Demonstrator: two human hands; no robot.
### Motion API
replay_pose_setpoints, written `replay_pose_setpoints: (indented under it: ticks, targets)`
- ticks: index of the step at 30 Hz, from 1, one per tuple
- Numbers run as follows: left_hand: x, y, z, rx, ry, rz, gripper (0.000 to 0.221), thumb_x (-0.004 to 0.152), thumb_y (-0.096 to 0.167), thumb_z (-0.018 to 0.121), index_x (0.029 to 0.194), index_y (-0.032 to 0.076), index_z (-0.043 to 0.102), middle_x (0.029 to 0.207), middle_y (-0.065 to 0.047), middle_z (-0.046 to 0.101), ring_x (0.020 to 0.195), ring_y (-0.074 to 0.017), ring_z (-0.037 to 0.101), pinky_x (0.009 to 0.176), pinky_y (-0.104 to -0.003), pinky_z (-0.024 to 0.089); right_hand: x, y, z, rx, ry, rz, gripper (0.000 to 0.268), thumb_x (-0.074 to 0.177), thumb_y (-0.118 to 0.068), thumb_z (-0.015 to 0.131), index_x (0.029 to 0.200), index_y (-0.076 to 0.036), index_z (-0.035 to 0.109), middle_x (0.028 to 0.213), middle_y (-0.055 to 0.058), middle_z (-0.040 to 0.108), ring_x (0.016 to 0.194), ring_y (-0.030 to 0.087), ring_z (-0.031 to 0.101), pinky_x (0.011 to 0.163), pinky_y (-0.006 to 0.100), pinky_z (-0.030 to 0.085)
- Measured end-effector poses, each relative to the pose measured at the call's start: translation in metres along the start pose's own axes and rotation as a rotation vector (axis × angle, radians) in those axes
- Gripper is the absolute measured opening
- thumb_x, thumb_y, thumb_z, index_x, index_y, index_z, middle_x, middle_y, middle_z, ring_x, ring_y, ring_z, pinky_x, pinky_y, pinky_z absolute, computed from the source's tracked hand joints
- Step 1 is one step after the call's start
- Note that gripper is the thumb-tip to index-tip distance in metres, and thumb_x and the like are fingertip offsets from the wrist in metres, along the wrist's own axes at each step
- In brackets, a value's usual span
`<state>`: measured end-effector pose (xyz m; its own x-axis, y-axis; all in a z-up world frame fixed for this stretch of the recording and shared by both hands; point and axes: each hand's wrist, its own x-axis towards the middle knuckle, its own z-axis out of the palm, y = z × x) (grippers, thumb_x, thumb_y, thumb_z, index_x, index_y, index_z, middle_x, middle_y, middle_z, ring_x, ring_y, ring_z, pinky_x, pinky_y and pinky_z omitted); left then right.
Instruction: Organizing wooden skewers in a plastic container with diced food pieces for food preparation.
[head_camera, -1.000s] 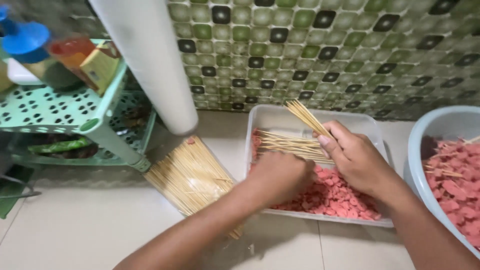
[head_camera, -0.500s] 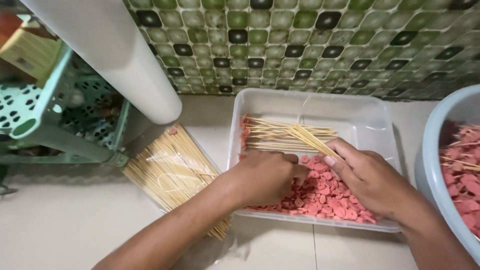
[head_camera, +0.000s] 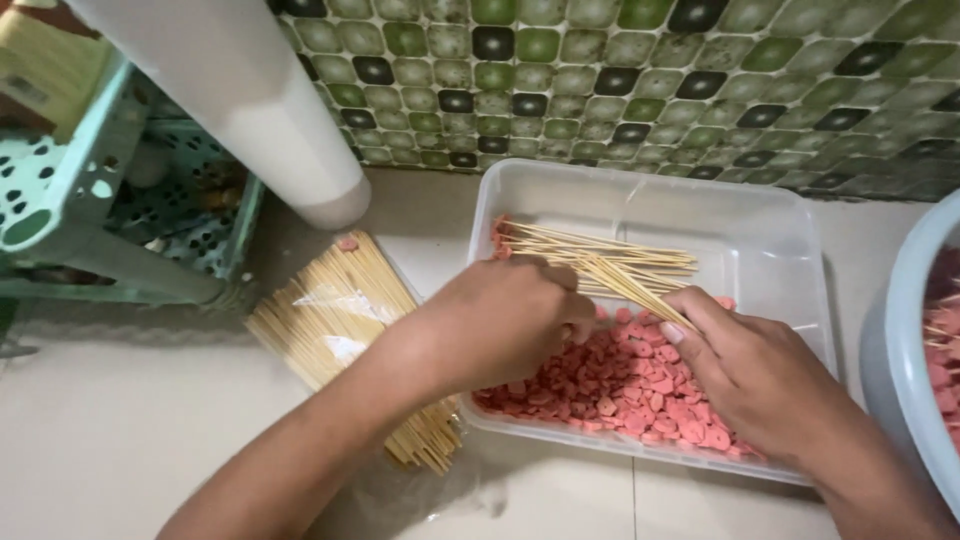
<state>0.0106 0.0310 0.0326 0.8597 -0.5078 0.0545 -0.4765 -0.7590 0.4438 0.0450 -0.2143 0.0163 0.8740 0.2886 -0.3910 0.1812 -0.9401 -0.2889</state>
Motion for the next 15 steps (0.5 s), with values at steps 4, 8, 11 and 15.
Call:
replay_pose_setpoints:
  ticks: [4,8,11,15]
  targets:
    - [-0.012,-0.001,-0.012,0.040,-0.188,-0.164,0.026,0.081,-0.004,0.056,0.074,0.014,0.075,0.078,-0.001,0.076,0.066,-0.0196,0.070,0.069,-0.039,0.057,-0.003,-0.007,-0.005,0.045,-0.004,0.028,0.026,0.100,-0.031,0.050,0.123,-0.034,0.062,0.071,0.005,0.077,0.059,0.025,0.071,0.061,0.043,0.049]
    - [-0.017,-0.002,-0.005,0.080,-0.236,-0.174,0.027,0.079,-0.004,0.061,0.072,0.017,0.077,0.073,0.001,0.076,0.065,-0.0181,0.071,0.076,-0.037,0.059,-0.005,-0.009,-0.003,0.088,0.067,0.058,0.026,0.101,-0.029,0.052,0.124,-0.032,0.064,0.065,0.007,0.076,0.053,0.026,0.068,0.058,0.042,0.047]
    - [-0.019,-0.005,0.004,0.187,-0.209,-0.106,0.019,0.080,0.002,0.065,0.077,0.014,0.079,0.075,-0.005,0.076,0.061,-0.0229,0.070,0.074,-0.040,0.057,-0.005,-0.006,0.000,0.086,0.085,0.041,0.026,0.101,-0.027,0.053,0.124,-0.029,0.063,0.065,0.008,0.075,0.052,0.026,0.067,0.058,0.042,0.047]
    - [-0.017,-0.008,0.016,0.277,-0.208,-0.045,0.012,0.080,0.009,0.068,0.077,0.012,0.079,0.072,-0.009,0.075,0.056,-0.0248,0.068,0.082,-0.042,0.055,-0.006,-0.009,-0.002,0.065,0.102,0.028,0.027,0.100,-0.027,0.053,0.125,-0.029,0.062,0.071,0.009,0.079,0.057,0.028,0.071,0.061,0.043,0.049]
